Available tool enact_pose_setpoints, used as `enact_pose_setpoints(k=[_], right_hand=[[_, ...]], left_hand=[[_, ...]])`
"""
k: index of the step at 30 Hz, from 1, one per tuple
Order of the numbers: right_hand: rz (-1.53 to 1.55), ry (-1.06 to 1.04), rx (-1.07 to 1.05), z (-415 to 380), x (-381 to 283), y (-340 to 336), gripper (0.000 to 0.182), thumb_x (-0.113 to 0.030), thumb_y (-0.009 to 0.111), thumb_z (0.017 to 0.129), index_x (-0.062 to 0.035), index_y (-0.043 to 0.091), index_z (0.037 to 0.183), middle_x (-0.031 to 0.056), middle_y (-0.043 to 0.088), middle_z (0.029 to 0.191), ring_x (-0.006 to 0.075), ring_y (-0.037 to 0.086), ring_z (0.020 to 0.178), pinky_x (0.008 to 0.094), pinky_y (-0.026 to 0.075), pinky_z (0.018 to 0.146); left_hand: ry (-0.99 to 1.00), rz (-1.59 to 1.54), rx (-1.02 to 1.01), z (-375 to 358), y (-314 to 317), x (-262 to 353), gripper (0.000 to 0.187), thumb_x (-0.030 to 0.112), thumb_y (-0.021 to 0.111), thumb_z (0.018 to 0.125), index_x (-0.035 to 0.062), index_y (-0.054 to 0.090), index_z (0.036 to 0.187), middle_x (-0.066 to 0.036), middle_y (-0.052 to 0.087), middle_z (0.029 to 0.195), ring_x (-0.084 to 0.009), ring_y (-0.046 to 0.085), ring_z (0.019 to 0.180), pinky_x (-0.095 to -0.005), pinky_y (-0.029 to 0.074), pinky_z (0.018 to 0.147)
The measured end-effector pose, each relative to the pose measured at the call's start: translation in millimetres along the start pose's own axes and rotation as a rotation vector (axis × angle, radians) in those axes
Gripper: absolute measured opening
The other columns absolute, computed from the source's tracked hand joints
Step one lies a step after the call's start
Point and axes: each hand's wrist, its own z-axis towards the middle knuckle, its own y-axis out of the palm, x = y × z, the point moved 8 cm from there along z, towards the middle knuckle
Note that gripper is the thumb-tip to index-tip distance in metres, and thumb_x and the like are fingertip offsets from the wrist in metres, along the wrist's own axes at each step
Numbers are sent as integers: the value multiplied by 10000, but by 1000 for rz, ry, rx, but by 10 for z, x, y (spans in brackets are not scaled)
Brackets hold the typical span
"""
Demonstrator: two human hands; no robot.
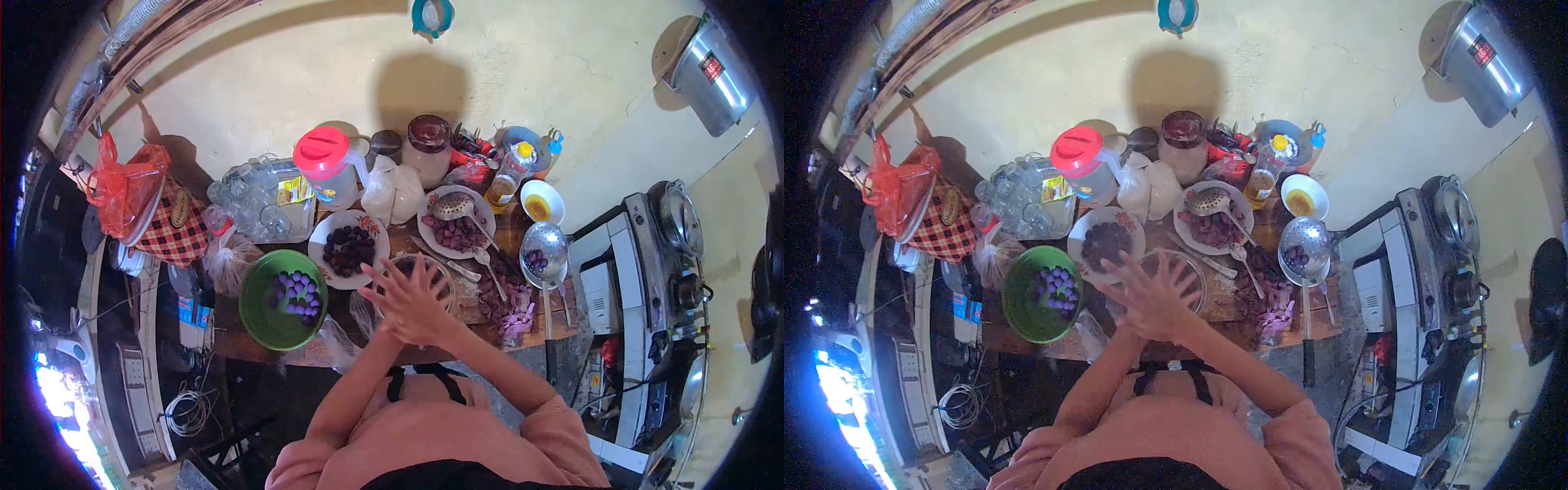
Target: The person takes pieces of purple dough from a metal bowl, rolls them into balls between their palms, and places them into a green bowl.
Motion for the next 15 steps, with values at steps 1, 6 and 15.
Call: enact_pose_setpoints(k=[1,6,15], right_hand=[[-15,-277,100,-72,-161,-109,669,-532,380,840,-234,226,1418,115,126,1489,415,66,1354,681,8,996],[-16,-143,167,119,-121,-289,688,-537,389,834,-236,205,1425,130,112,1491,449,83,1339,658,20,1013],[140,-277,364,122,-236,-550,672,-429,427,835,-203,213,1431,83,110,1503,347,97,1369,679,25,999]], left_hand=[[-71,66,177,-37,-153,20,752,757,308,765,385,182,1407,29,196,1482,-320,223,1329,-561,185,1043],[-14,107,186,67,194,-54,774,754,338,758,399,130,1413,25,112,1503,-294,182,1351,-585,181,1032],[151,112,4,84,355,52,801,709,340,789,271,128,1426,-79,150,1487,-324,152,1353,-563,168,1050]])
